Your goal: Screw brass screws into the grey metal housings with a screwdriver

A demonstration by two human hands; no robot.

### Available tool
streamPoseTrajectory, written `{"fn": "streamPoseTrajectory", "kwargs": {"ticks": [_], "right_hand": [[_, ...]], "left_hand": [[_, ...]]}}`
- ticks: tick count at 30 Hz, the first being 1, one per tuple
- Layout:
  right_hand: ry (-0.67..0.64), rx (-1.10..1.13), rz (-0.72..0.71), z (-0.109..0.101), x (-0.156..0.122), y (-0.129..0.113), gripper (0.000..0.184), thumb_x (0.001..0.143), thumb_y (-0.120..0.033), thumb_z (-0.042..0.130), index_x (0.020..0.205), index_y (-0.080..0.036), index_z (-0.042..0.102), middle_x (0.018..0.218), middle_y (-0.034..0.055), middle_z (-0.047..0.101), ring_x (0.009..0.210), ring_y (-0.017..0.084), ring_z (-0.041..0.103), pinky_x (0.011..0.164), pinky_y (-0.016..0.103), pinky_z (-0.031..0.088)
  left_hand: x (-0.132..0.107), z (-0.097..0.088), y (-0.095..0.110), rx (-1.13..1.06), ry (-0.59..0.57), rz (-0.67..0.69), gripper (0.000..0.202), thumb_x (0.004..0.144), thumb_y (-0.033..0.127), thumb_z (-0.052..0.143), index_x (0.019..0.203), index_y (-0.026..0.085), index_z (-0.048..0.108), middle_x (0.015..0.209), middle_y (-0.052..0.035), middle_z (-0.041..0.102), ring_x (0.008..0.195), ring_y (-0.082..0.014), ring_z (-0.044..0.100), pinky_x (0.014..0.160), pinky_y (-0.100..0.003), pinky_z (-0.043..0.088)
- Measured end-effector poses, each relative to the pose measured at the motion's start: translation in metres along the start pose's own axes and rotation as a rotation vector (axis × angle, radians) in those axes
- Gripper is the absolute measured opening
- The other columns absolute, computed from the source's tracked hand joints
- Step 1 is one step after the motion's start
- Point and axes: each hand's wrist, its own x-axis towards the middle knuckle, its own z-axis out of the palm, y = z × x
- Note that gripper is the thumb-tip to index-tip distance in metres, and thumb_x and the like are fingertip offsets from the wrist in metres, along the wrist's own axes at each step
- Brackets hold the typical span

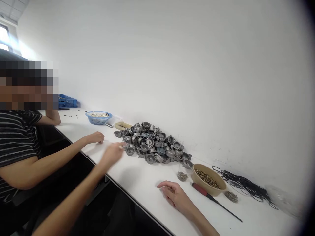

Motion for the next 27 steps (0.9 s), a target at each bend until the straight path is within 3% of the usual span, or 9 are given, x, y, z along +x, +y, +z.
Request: {"fn": "streamPoseTrajectory", "kwargs": {"ticks": [3, 5, 6, 8, 10, 12, 16, 22, 27], "right_hand": [[0.072, -0.106, -0.108, -0.004, -0.005, 0.003, 0.055, 0.088, -0.066, 0.057, 0.110, -0.018, 0.073, 0.061, -0.0014, 0.052, 0.042, 0.010, 0.036, 0.044, 0.026, 0.028], [0.283, -0.294, -0.336, -0.019, -0.010, 0.008, 0.039, 0.088, -0.055, 0.061, 0.093, -0.021, 0.078, 0.074, 0.0072, 0.067, 0.056, 0.018, 0.056, 0.054, 0.031, 0.045], [0.439, -0.369, -0.466, -0.030, -0.013, 0.010, 0.031, 0.089, -0.049, 0.061, 0.087, -0.024, 0.079, 0.082, 0.0094, 0.072, 0.069, 0.023, 0.064, 0.066, 0.035, 0.051], [0.671, -0.468, -0.578, -0.062, -0.020, 0.014, 0.025, 0.088, -0.043, 0.061, 0.089, -0.028, 0.080, 0.088, 0.0081, 0.076, 0.071, 0.024, 0.067, 0.069, 0.035, 0.054], [0.836, -0.533, -0.538, -0.096, -0.027, 0.015, 0.024, 0.086, -0.045, 0.062, 0.092, -0.029, 0.080, 0.099, 0.0072, 0.077, 0.069, 0.023, 0.068, 0.064, 0.035, 0.054], [0.918, -0.587, -0.454, -0.124, -0.032, 0.014, 0.029, 0.086, -0.050, 0.061, 0.095, -0.030, 0.078, 0.104, 0.0066, 0.077, 0.080, 0.027, 0.070, 0.068, 0.037, 0.054], [0.772, -0.624, -0.319, -0.139, -0.029, 0.020, 0.042, 0.086, -0.064, 0.059, 0.103, -0.029, 0.077, 0.114, 0.0072, 0.073, 0.074, 0.024, 0.065, 0.071, 0.039, 0.054], [0.501, -0.670, -0.225, -0.121, -0.018, 0.029, 0.050, 0.092, -0.059, 0.050, 0.119, -0.023, 0.072, 0.104, 0.0092, 0.066, 0.065, 0.019, 0.056, 0.070, 0.038, 0.050], [0.498, -0.627, -0.237, -0.118, -0.025, 0.020, 0.044, 0.095, -0.052, 0.049, 0.115, -0.022, 0.073, 0.108, 0.0105, 0.065, 0.069, 0.018, 0.055, 0.074, 0.038, 0.049]], "left_hand": [[0.008, 0.059, 0.055, -0.171, -0.290, 0.366, 0.008, 0.088, 0.022, 0.074, 0.095, 0.020, 0.076, 0.088, -0.0022, 0.076, 0.081, -0.0150, 0.070, 0.084, -0.029, 0.058], [0.025, 0.097, 0.089, -0.238, -0.408, 0.502, 0.004, 0.080, 0.021, 0.081, 0.083, 0.021, 0.079, 0.063, 0.0030, 0.068, 0.061, -0.0122, 0.065, 0.066, -0.021, 0.054], [0.036, 0.114, 0.103, -0.261, -0.416, 0.529, 0.005, 0.084, 0.024, 0.077, 0.085, 0.019, 0.078, 0.060, 0.0037, 0.065, 0.056, -0.0113, 0.060, 0.060, -0.021, 0.051], [0.056, 0.143, 0.124, -0.294, -0.377, 0.532, 0.018, 0.097, 0.029, 0.064, 0.094, 0.015, 0.073, 0.064, 0.0032, 0.064, 0.052, -0.0097, 0.055, 0.057, -0.023, 0.050], [0.067, 0.164, 0.135, -0.320, -0.305, 0.515, 0.025, 0.102, 0.035, 0.057, 0.096, 0.014, 0.070, 0.073, 0.0009, 0.066, 0.059, -0.0104, 0.058, 0.063, -0.025, 0.054], [0.066, 0.179, 0.139, -0.348, -0.231, 0.510, 0.025, 0.103, 0.037, 0.056, 0.099, 0.016, 0.069, 0.089, -0.0035, 0.069, 0.074, -0.0132, 0.063, 0.075, -0.030, 0.057], [0.047, 0.196, 0.128, -0.386, -0.194, 0.517, 0.021, 0.099, 0.036, 0.063, 0.107, 0.018, 0.069, 0.108, -0.0069, 0.068, 0.095, -0.0184, 0.065, 0.094, -0.041, 0.056], [0.034, 0.213, 0.111, -0.465, -0.312, 0.558, 0.028, 0.098, 0.038, 0.065, 0.113, 0.015, 0.066, 0.111, -0.0072, 0.068, 0.092, -0.0188, 0.067, 0.091, -0.042, 0.057], [0.035, 0.219, 0.110, -0.577, -0.354, 0.573, 0.030, 0.097, 0.038, 0.066, 0.116, 0.015, 0.063, 0.121, -0.0091, 0.064, 0.103, -0.0221, 0.064, 0.096, -0.045, 0.056]]}}
